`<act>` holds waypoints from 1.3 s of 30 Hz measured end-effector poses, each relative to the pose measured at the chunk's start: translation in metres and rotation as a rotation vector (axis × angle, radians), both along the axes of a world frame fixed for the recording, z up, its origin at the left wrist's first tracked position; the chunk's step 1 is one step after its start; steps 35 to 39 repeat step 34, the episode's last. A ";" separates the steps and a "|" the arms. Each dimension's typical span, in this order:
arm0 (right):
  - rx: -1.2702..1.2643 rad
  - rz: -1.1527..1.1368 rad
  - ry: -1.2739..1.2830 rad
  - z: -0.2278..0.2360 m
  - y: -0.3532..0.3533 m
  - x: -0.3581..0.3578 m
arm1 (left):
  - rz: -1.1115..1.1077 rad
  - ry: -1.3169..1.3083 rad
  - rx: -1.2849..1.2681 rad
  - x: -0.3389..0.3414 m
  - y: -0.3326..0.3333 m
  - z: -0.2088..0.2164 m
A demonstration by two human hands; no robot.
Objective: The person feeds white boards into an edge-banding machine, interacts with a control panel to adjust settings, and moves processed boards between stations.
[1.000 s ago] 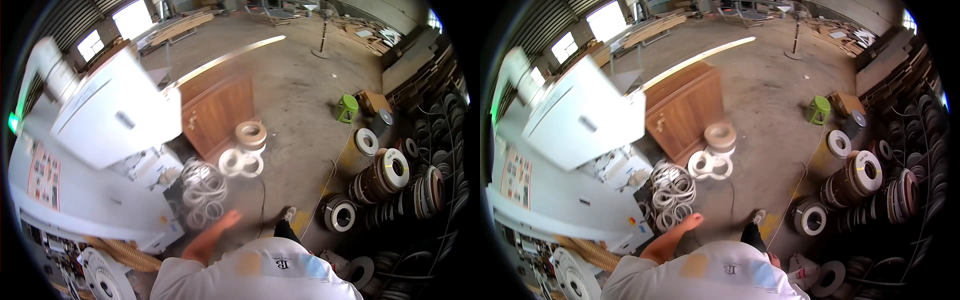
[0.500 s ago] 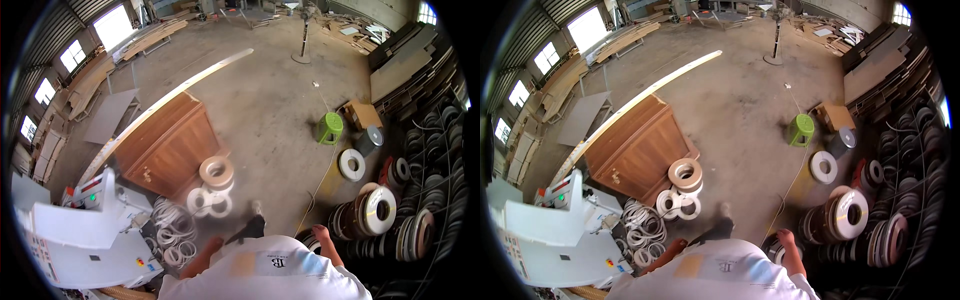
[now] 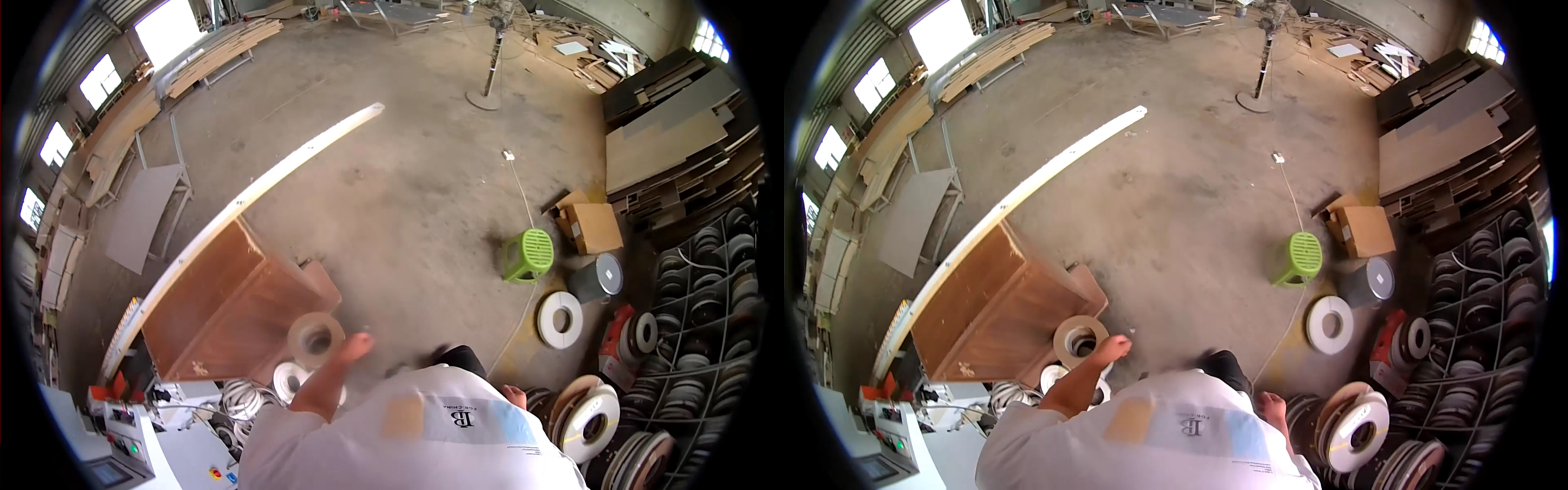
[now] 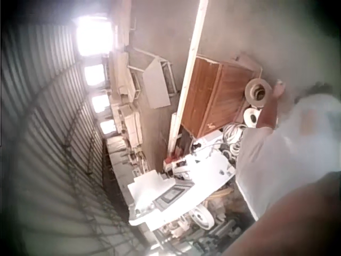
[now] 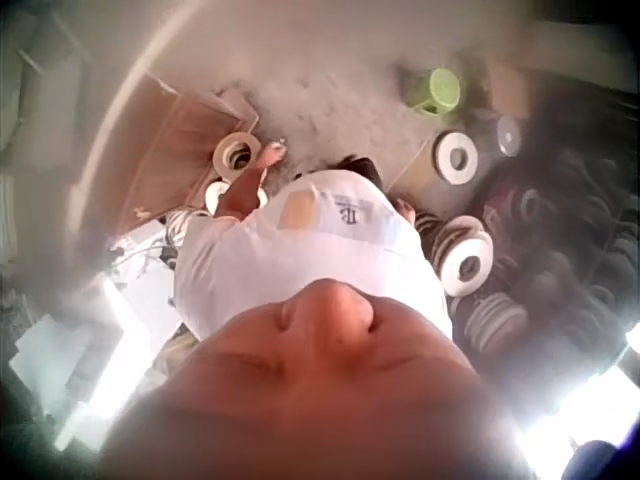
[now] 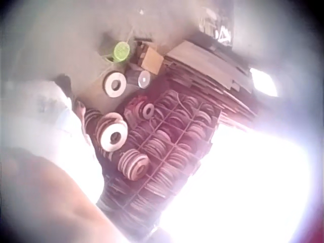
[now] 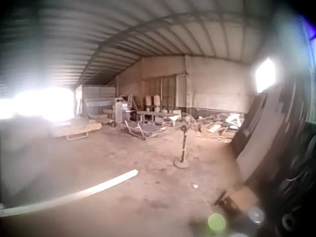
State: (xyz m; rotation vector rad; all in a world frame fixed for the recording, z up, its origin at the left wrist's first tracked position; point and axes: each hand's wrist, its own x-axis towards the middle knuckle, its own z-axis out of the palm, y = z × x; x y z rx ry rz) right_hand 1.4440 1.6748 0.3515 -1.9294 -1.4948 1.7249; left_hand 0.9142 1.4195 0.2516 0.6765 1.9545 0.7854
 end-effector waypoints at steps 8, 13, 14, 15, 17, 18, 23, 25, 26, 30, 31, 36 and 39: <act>0.050 0.509 -0.269 -0.099 0.243 -0.120 | 0.010 0.113 0.201 -0.117 0.307 0.039; -0.074 0.650 -0.210 -0.072 0.488 -0.268 | 0.136 0.316 0.259 -0.169 0.392 0.032; -0.125 0.586 -0.185 -0.065 0.542 -0.302 | 0.170 0.336 0.337 -0.179 0.413 0.050; -0.132 0.555 -0.183 -0.055 0.593 -0.338 | 0.189 0.354 0.419 -0.190 0.439 0.073; 0.099 0.742 -0.234 -0.021 0.676 -0.435 | 0.414 0.006 0.150 -0.230 0.478 0.117; 0.128 0.784 -0.144 0.003 0.707 -0.497 | 0.486 0.020 0.123 -0.246 0.488 0.124; 0.267 0.922 0.064 0.035 0.815 -0.763 | 0.830 -0.007 0.301 -0.347 0.562 0.133; 0.155 0.879 0.103 -0.003 0.863 -0.834 | 0.772 0.219 0.264 -0.400 0.598 0.129; 0.098 0.874 0.078 -0.002 0.861 -0.874 | 0.784 0.326 0.272 -0.431 0.627 0.183; 0.270 1.486 -0.119 0.008 0.877 -0.968 | 0.785 0.322 0.399 -0.531 0.690 0.223; 0.318 1.543 -0.116 0.024 0.881 -0.986 | 0.743 0.407 0.412 -0.556 0.703 0.234; 0.374 1.635 -0.078 -0.049 0.954 -1.066 | 0.765 0.464 0.526 -0.614 0.736 0.243; 0.374 1.635 -0.078 -0.049 0.954 -1.066 | 0.765 0.464 0.526 -0.614 0.736 0.243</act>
